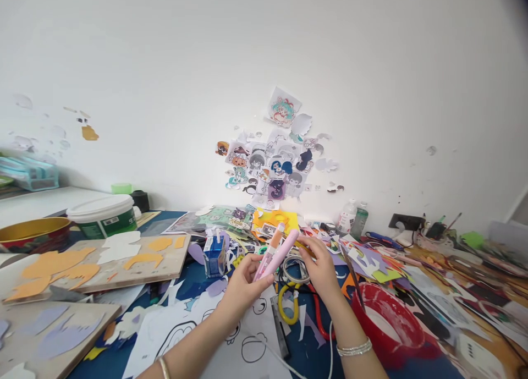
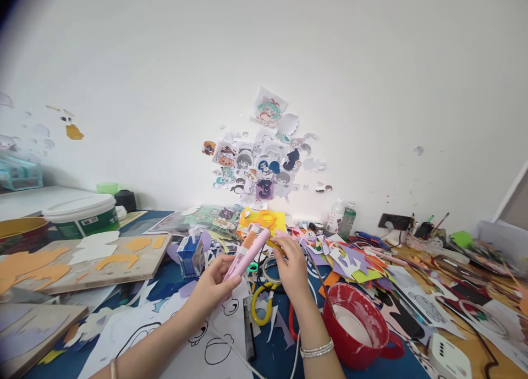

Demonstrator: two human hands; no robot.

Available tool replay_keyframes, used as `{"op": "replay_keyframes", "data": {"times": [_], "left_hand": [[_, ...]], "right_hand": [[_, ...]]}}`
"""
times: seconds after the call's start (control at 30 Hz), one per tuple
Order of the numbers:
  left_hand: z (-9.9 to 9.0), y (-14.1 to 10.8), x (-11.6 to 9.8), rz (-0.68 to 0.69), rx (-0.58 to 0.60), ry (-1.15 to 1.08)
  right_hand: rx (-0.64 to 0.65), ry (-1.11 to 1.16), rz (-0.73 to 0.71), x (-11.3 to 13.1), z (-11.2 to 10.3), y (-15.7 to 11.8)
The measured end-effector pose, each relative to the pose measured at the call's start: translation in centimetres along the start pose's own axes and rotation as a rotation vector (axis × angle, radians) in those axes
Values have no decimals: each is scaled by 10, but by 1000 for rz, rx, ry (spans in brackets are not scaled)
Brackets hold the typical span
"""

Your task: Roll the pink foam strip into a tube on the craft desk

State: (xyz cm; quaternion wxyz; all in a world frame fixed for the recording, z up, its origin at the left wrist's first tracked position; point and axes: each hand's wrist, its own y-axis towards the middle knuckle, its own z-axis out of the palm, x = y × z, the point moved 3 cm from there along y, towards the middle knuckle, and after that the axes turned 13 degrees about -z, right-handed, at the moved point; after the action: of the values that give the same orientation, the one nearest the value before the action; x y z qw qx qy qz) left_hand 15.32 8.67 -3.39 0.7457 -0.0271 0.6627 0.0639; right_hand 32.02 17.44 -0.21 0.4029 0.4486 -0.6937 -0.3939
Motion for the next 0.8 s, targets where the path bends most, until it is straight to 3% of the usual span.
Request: {"op": "replay_keyframes", "data": {"times": [0.4,0.8], "left_hand": [[-1,-1,-4,4,-6,-19],[-1,-4,-4,-5,29,-19]], "right_hand": [[-30,142,124,-2,0,-1],[61,57,12,-1,0,1]]}}
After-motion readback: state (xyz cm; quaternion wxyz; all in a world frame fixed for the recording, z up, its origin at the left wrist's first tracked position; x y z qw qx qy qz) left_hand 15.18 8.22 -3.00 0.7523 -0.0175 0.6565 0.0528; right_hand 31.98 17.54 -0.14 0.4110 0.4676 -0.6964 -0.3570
